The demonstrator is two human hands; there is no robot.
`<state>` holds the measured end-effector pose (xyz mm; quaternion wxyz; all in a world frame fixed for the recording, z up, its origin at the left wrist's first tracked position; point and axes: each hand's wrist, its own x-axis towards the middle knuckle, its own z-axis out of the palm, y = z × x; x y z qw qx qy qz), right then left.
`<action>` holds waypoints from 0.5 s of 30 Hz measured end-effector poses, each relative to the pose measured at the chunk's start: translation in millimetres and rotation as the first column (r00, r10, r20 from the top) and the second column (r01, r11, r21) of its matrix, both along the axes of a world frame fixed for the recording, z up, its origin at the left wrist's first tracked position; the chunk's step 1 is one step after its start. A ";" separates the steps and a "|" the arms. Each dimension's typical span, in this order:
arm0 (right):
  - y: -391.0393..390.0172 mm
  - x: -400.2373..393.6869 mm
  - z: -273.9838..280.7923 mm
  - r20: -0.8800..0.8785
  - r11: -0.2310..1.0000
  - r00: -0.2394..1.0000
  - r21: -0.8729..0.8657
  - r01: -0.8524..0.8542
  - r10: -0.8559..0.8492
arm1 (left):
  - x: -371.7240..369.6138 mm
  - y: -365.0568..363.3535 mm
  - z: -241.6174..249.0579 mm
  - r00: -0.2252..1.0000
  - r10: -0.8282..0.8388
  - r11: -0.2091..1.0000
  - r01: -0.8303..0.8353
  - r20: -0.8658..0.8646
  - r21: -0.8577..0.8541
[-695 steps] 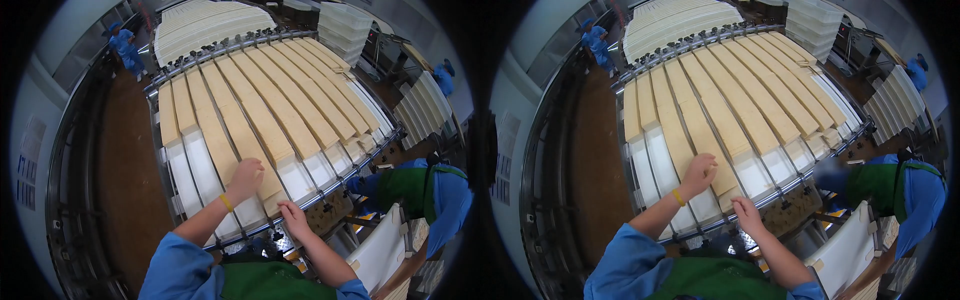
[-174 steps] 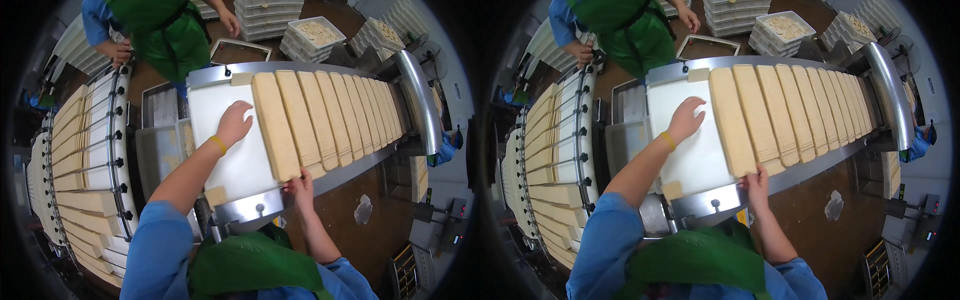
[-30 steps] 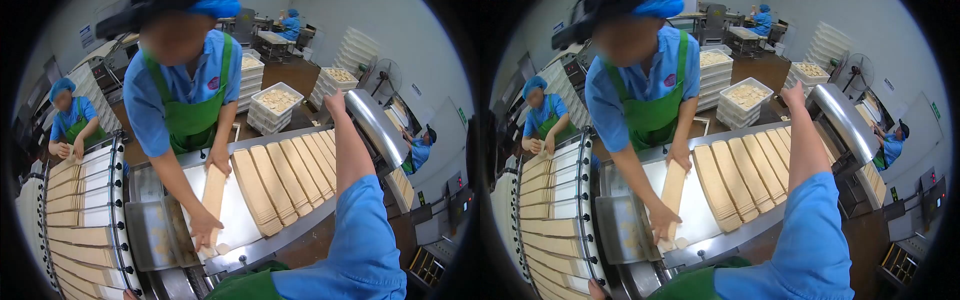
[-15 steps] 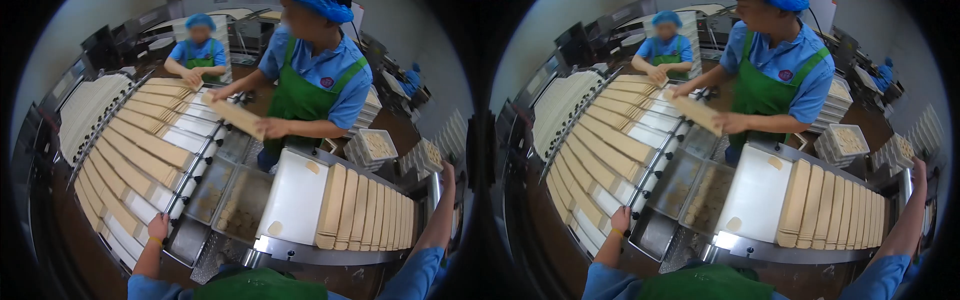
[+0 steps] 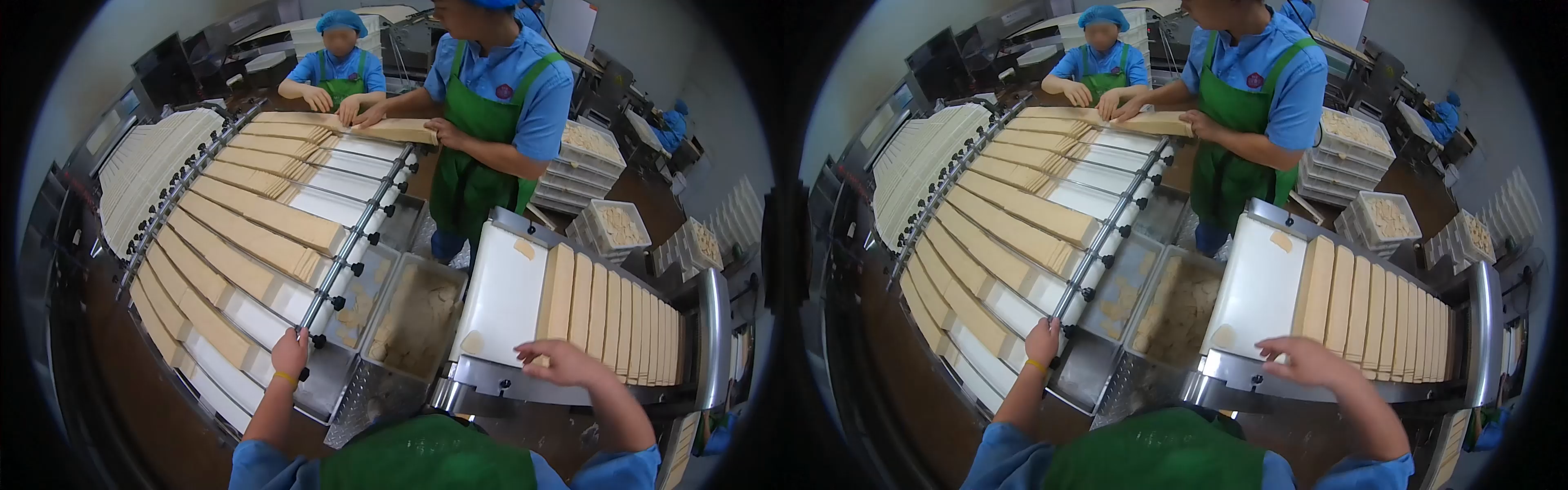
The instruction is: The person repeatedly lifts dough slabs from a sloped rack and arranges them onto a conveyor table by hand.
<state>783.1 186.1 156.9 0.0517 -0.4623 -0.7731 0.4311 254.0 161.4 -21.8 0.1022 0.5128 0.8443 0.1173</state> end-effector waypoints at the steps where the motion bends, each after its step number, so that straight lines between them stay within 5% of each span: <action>1: -14.6 -1.7 -19.4 -0.005 0.997 0.998 -0.063 0.054 -0.055 | -1.7 -1.4 -1.2 1.000 -0.013 1.000 0.013 0.009 0.015; 5: -72.0 11.9 -108.8 -0.057 0.911 0.935 -0.252 0.326 -0.350 | -11.5 -4.4 -13.0 0.969 -0.047 0.894 -0.068 0.244 0.442; 7: -98.7 28.9 -161.7 -0.097 0.788 0.827 -0.381 0.483 -0.554 | 1.3 -1.3 7.7 0.984 -0.172 0.763 0.104 0.045 0.638; 10: -126.5 47.5 -207.4 -0.235 0.524 0.469 -0.426 0.737 -0.851 | 44.2 21.9 19.7 0.887 -0.439 0.743 0.266 0.146 0.615; 12: -133.5 63.2 -240.4 -0.268 0.318 0.232 -0.348 0.882 -0.935 | 99.0 52.5 24.6 0.762 -0.646 0.630 0.499 0.046 0.595; 15: -115.5 77.6 -255.1 -0.347 0.091 -0.115 -0.525 0.846 -0.931 | 196.4 98.6 18.3 0.555 -0.827 0.525 0.701 0.093 0.482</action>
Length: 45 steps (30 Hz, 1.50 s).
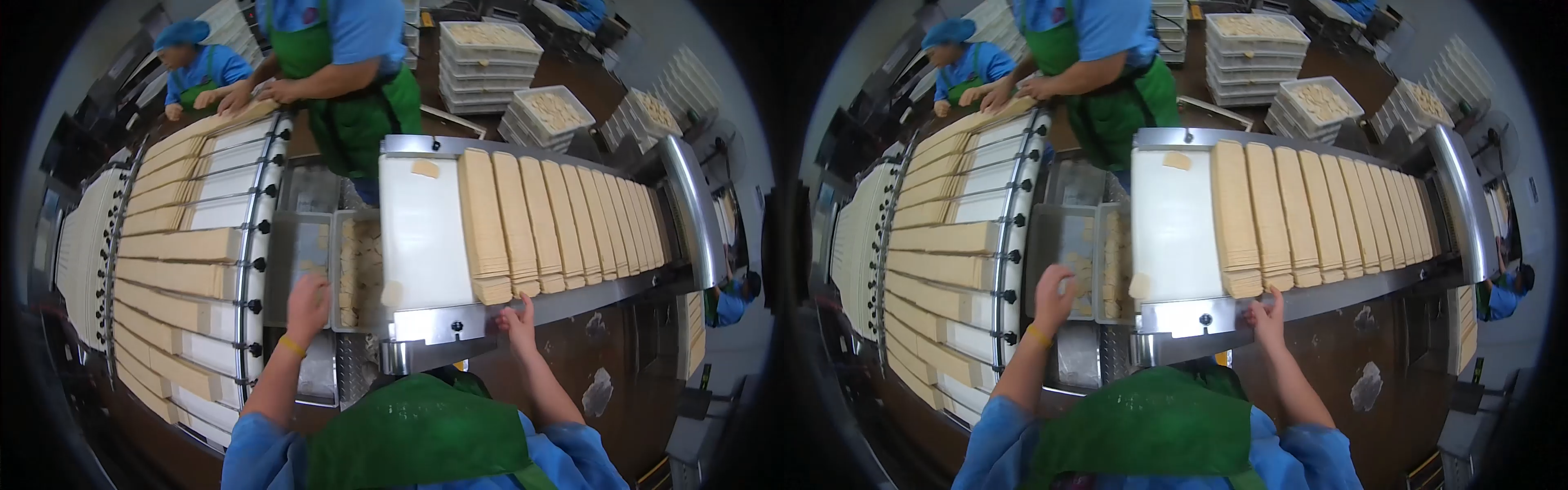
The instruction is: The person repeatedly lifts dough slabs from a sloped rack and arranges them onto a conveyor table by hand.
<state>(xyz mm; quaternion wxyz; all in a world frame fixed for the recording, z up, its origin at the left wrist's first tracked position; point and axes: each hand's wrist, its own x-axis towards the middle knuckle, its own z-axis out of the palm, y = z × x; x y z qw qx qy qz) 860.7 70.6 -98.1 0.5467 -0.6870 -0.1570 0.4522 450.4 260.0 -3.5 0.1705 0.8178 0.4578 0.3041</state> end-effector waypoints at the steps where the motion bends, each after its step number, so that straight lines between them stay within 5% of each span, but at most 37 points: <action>1: 9.4 0.9 2.4 -0.092 0.999 0.995 0.028 0.035 -0.033 | 37.5 14.2 -3.0 0.998 -0.037 0.996 0.041 0.047 -0.076; 4: 39.9 -1.6 20.7 -0.341 0.990 0.938 0.098 0.104 -0.065 | 151.1 57.5 -18.7 0.981 -0.138 0.954 0.168 0.134 -0.249; 8: 49.6 0.2 11.8 -0.543 0.985 0.839 0.162 0.065 0.034 | 279.1 115.3 -84.0 0.950 0.052 0.857 0.116 0.309 -0.501; 10: 48.2 -0.5 11.8 -0.601 0.977 0.797 0.197 0.079 0.057 | 326.3 143.5 -94.3 0.934 0.155 0.878 0.020 0.322 -0.479; 12: 44.4 1.6 5.9 -0.605 0.958 0.789 0.274 0.083 0.105 | 360.1 161.2 -82.7 0.818 0.288 0.805 0.074 0.497 -0.588; 14: 41.8 10.5 5.6 -0.559 0.952 0.821 0.297 0.073 0.112 | 390.9 169.3 -91.4 0.714 0.268 0.720 0.298 0.646 -0.627; 17: 35.1 33.0 -1.1 -0.512 0.937 0.858 0.317 0.146 0.040 | 437.3 157.3 -112.7 0.717 0.177 0.825 0.265 0.674 -0.499; 21: 24.6 67.4 1.5 -0.490 0.928 0.870 0.297 0.226 -0.054 | 471.6 144.8 -108.1 0.844 0.116 0.867 0.171 0.523 -0.468; 24: 28.4 69.9 6.8 -0.351 0.966 0.936 0.231 0.119 -0.032 | 477.3 142.5 -77.6 0.995 0.099 0.984 -0.100 -0.016 -0.150; 25: 26.6 66.8 0.2 -0.296 0.973 0.955 0.227 0.047 0.022 | 477.4 158.7 -86.6 0.979 0.000 1.000 -0.001 -0.202 -0.008; 28: 30.0 58.0 1.4 -0.226 0.985 0.974 0.170 0.011 0.028 | 483.4 176.8 -84.9 0.955 -0.101 0.982 0.140 -0.278 0.124; 34: 37.1 62.9 -5.5 -0.123 0.978 0.982 0.170 -0.123 0.145 | 454.4 174.3 -60.9 0.875 0.061 0.998 -0.058 -0.480 0.022; 37: 45.9 58.0 10.8 0.044 0.958 0.957 0.021 -0.287 0.286 | 407.0 176.4 -46.3 0.847 0.151 0.976 -0.209 -0.509 -0.059; 40: 65.7 59.4 -3.6 0.255 0.882 0.845 -0.082 -0.465 0.469 | 328.2 170.6 -11.0 0.800 0.243 0.900 -0.397 -0.549 -0.179; 42: 86.5 61.2 34.0 0.377 0.803 0.731 -0.063 -0.592 0.569 | 271.8 155.2 -10.6 0.736 0.430 0.820 -0.561 -0.523 -0.115; 45: 100.9 59.9 49.1 0.500 0.693 0.544 -0.170 -0.701 0.673 | 207.7 117.6 -2.4 0.746 0.403 0.773 -0.587 -0.530 -0.238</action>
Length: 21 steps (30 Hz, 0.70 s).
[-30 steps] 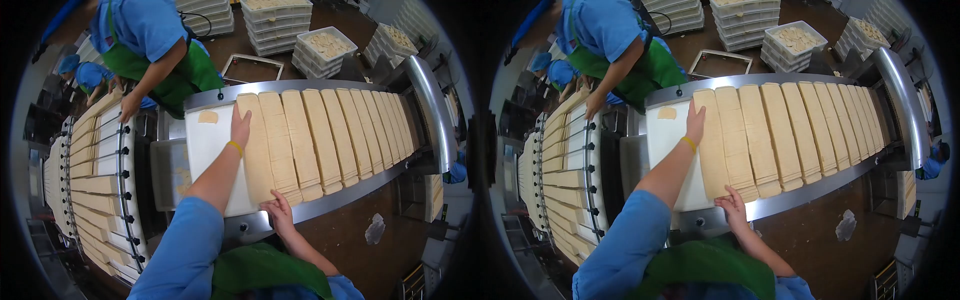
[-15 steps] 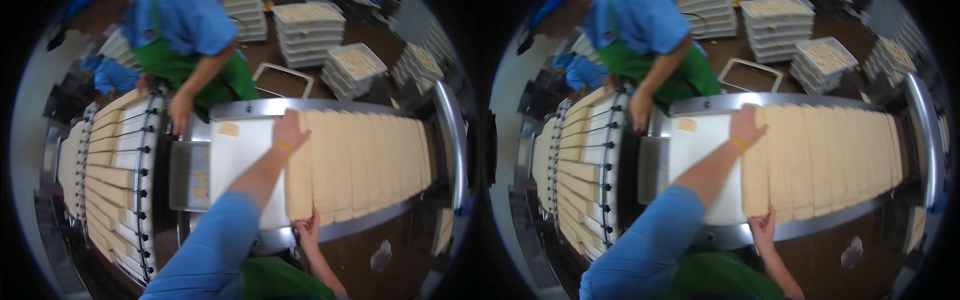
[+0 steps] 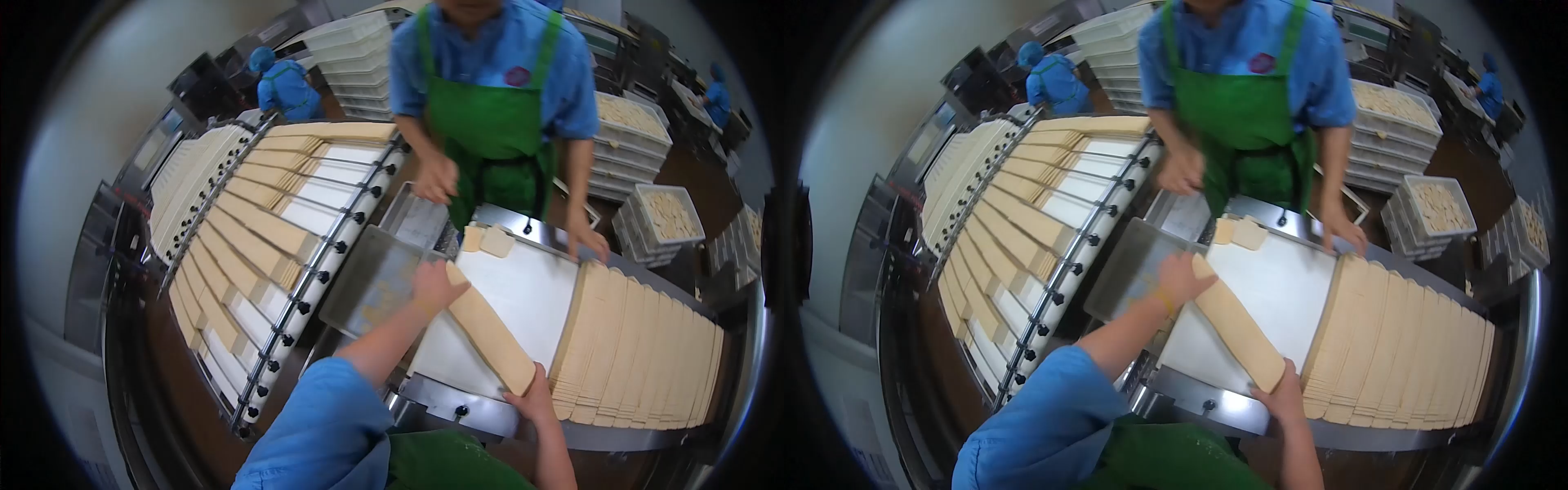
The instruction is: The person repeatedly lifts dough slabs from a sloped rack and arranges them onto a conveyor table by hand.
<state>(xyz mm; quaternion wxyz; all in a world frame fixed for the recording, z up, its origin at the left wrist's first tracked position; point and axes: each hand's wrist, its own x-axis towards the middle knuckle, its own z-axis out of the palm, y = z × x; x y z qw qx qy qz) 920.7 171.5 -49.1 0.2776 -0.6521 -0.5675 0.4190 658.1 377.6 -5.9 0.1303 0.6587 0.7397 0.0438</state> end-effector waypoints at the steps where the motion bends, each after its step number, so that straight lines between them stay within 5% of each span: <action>1: 4.8 2.7 -0.4 0.071 0.999 0.996 -0.009 -0.045 0.045 | -15.6 -15.4 -8.6 0.990 0.027 0.999 -0.032 0.141 0.034; 3: 8.4 2.6 -15.3 0.111 0.995 0.991 0.046 -0.085 0.080 | -46.6 -44.7 -30.9 0.908 0.060 0.990 -0.107 0.414 0.093; 6: 15.3 -18.8 1.8 0.221 0.981 0.972 0.157 -0.116 0.079 | -82.8 -72.4 -24.6 0.827 0.129 0.970 -0.219 0.547 0.102; 12: 37.4 -126.7 43.0 0.140 0.865 0.932 0.347 -0.363 0.335 | -212.1 -113.6 51.0 0.862 0.242 0.869 -0.397 0.446 0.296; 16: 19.1 -226.7 54.8 -0.503 0.903 0.770 0.048 -0.428 0.392 | -330.0 -169.1 83.7 0.803 0.391 0.736 -0.566 0.449 0.372; 19: -4.9 -306.9 68.8 -0.650 0.857 0.623 0.088 -0.508 0.436 | -425.4 -219.1 66.6 0.762 0.529 0.583 -0.646 0.373 0.492; 21: -20.7 -353.2 71.5 -0.654 0.782 0.551 0.102 -0.615 0.518 | -478.7 -261.1 69.4 0.670 0.592 0.542 -0.742 0.447 0.394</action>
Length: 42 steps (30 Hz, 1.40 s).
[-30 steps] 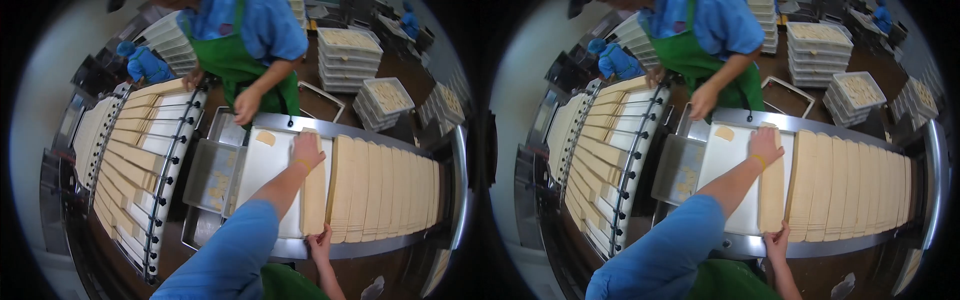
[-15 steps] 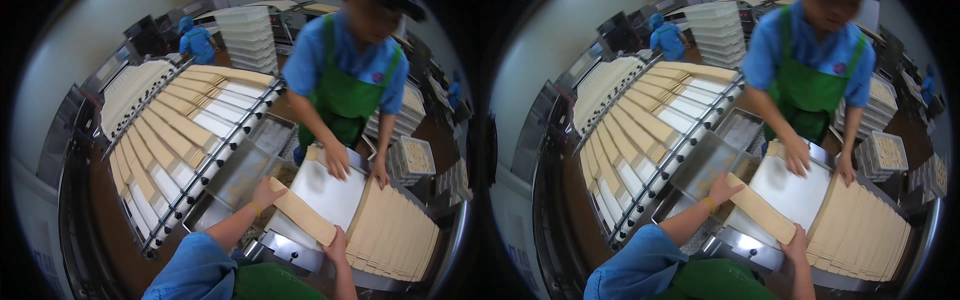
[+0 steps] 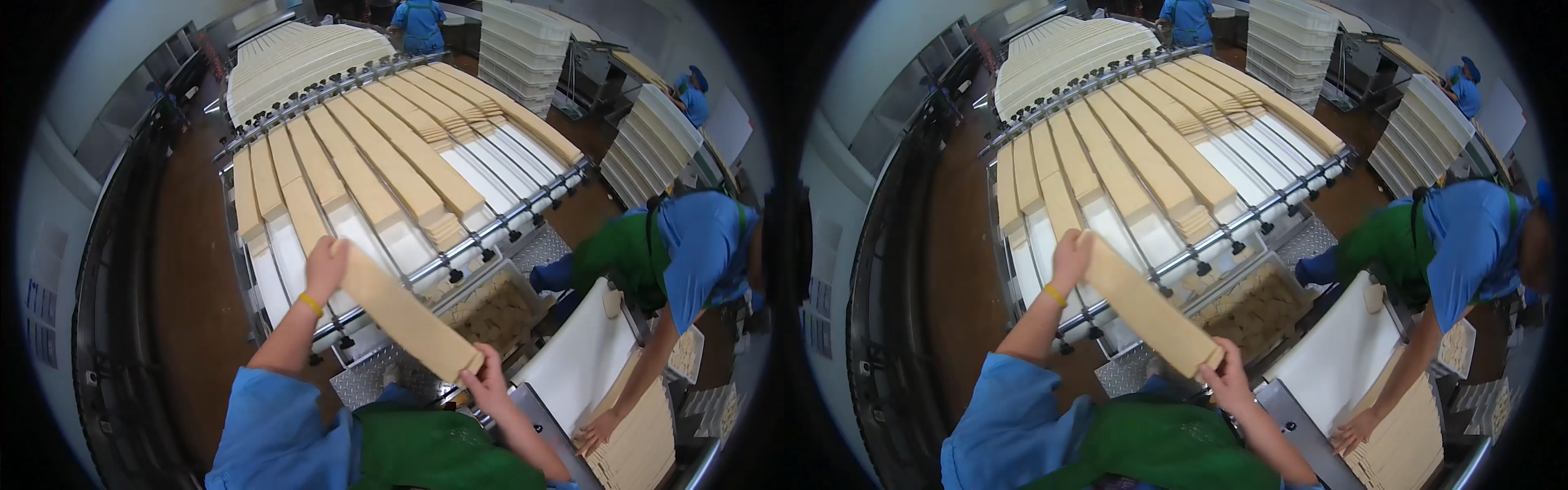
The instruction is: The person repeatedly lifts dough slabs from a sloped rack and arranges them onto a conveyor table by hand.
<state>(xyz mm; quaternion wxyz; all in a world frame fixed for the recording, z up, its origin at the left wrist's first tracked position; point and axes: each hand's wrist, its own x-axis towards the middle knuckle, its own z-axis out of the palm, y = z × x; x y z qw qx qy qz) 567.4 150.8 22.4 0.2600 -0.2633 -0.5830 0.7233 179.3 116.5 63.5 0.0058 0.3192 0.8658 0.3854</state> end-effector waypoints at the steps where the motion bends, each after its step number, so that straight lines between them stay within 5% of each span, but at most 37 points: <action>1: -8.1 -20.9 1.8 0.038 0.997 0.996 0.011 -0.078 0.077 | -27.4 -20.3 -7.0 0.999 0.028 0.999 -0.029 0.038 0.017; 4: -44.4 -82.1 11.9 0.096 0.982 0.977 -0.028 -0.187 0.189 | -106.7 -76.3 -50.9 0.993 0.080 0.997 -0.081 0.086 0.004; 6: -66.2 -110.4 -16.4 0.231 0.947 0.938 0.132 -0.294 0.259 | -139.4 -97.9 -81.8 0.978 0.098 0.990 -0.114 0.184 0.080; 8: -89.9 -133.6 -37.8 0.200 0.932 0.923 0.089 -0.351 0.328 | -160.4 -103.9 -92.9 0.982 0.049 0.991 -0.070 0.184 0.110; 10: -105.1 -154.4 -23.5 0.271 0.906 0.865 -0.153 -0.395 0.422 | -173.3 -96.9 -87.4 0.995 -0.053 0.995 0.046 0.088 0.090; 14: -112.0 -193.4 -42.2 0.264 0.940 0.903 -0.066 -0.334 0.339 | -208.5 -82.4 -88.7 0.975 -0.213 0.970 0.204 -0.059 -0.130; 18: -91.4 -247.6 -12.5 0.390 0.940 0.860 -0.043 -0.339 0.328 | -234.2 -88.0 -90.5 0.909 -0.214 0.973 0.231 -0.358 0.003; 20: -83.9 -279.8 -13.2 0.242 0.958 0.928 -0.129 -0.258 0.282 | -213.6 -87.8 -60.1 0.893 -0.082 0.974 0.167 -0.442 0.156; 21: -80.5 -297.4 -11.8 0.245 0.963 0.933 -0.111 -0.244 0.264 | -206.0 -90.9 -54.9 0.956 -0.152 0.972 0.191 -0.252 0.135; 23: -74.9 -322.8 -10.4 0.247 0.974 0.942 -0.073 -0.213 0.225 | -188.8 -93.0 -56.2 0.931 -0.252 0.934 0.305 -0.263 0.187; 26: -68.7 -326.2 -37.5 0.416 0.934 0.897 0.240 -0.264 0.147 | -156.9 -98.3 -56.0 0.912 -0.367 0.888 0.402 -0.181 0.224; 28: -66.9 -310.0 -22.9 0.422 0.965 0.877 0.019 -0.260 0.228 | -131.1 -101.0 -51.7 0.899 -0.412 0.861 0.438 -0.152 0.259; 34: -32.3 -171.9 -28.2 0.012 0.874 0.944 -0.382 -0.299 0.328 | -58.8 -98.4 -49.9 0.856 -0.511 0.828 0.462 0.086 0.319; 37: -29.9 -95.3 -49.9 0.216 0.923 0.976 -0.377 0.073 0.011 | -25.2 -82.6 -55.4 0.800 -0.575 0.798 0.501 0.173 0.335; 39: -38.3 -54.6 -39.4 0.402 0.850 0.889 -0.367 0.377 -0.221 | -3.8 -67.6 -54.0 0.756 -0.617 0.776 0.537 0.220 0.330; 42: -53.6 19.3 -79.0 0.372 0.818 0.853 -0.309 0.485 -0.365 | 30.8 -41.6 -52.4 0.676 -0.668 0.744 0.592 0.310 0.310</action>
